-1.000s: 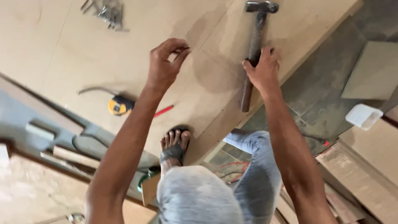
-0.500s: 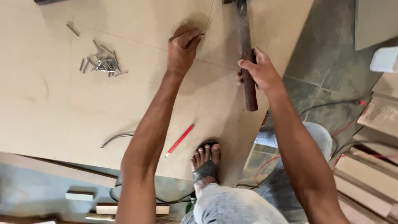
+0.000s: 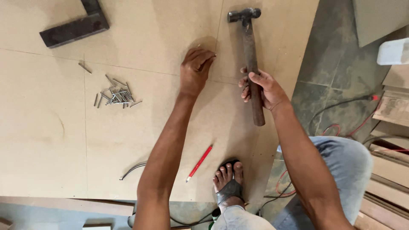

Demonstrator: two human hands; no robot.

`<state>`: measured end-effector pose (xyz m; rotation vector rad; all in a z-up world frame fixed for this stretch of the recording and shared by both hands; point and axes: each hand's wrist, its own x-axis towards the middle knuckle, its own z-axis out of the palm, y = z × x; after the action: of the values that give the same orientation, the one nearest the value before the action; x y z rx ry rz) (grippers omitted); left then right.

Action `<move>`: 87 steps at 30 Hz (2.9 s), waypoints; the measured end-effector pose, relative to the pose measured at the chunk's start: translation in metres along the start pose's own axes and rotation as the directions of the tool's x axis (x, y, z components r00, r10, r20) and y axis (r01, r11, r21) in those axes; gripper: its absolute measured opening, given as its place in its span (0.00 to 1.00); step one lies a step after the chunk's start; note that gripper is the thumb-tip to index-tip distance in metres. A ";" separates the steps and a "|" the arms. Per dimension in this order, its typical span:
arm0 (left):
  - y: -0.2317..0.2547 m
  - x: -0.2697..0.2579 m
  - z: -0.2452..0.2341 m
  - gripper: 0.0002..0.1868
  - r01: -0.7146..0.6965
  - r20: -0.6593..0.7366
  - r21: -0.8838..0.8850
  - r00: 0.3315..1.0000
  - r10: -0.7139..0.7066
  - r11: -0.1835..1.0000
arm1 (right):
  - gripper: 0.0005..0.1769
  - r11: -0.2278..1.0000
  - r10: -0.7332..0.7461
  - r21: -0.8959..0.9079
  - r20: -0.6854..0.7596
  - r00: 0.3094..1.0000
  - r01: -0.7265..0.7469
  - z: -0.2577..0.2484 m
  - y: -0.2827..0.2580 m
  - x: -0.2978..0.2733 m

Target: The person hammers nails into a large wooden board, picking up individual nails from a pile and driving them into the surface using a hammer.

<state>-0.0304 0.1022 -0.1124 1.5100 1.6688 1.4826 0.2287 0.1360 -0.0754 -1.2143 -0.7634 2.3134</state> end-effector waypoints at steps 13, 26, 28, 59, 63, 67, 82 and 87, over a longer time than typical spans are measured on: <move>0.003 0.000 -0.003 0.07 -0.054 0.026 0.013 0.998 0.053 0.998 | 0.28 1.000 -0.011 -0.006 -0.040 0.999 0.011 0.008 -0.007 -0.008; 0.011 0.001 -0.005 0.08 -0.064 0.051 0.060 0.997 0.061 0.996 | 0.11 0.275 -0.616 -0.935 0.009 0.788 0.226 0.061 0.000 -0.077; 0.013 0.000 -0.006 0.08 -0.069 0.040 0.066 0.997 0.067 0.995 | 0.14 0.273 -0.603 -0.930 0.033 0.797 0.245 0.066 -0.003 -0.088; 0.011 0.000 -0.004 0.08 -0.062 0.062 0.099 0.997 0.056 0.993 | 0.17 0.185 -0.572 -0.965 0.049 0.818 0.187 0.075 -0.021 -0.114; 0.009 -0.001 -0.004 0.08 -0.058 0.070 0.097 0.996 0.051 0.994 | 0.18 0.129 -0.599 -0.975 0.066 0.798 0.178 0.090 -0.023 -0.119; 0.005 -0.001 -0.002 0.08 -0.069 0.065 0.107 0.996 0.063 0.992 | 0.17 0.120 -0.505 -0.987 0.030 0.862 0.105 0.091 -0.018 -0.105; 0.005 -0.002 -0.001 0.09 -0.068 0.052 0.107 0.997 0.062 0.992 | 0.15 0.179 -0.541 -0.974 0.020 0.841 0.138 0.083 -0.005 -0.084; 0.006 -0.001 -0.004 0.09 -0.092 0.061 0.130 0.995 0.084 0.987 | 0.17 0.145 -0.651 -0.959 0.094 0.753 0.244 0.102 -0.020 -0.111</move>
<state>-0.0311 0.0988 -0.1055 1.6997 1.7183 1.3844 0.2040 0.0582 0.0534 -1.4083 -2.1759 0.8734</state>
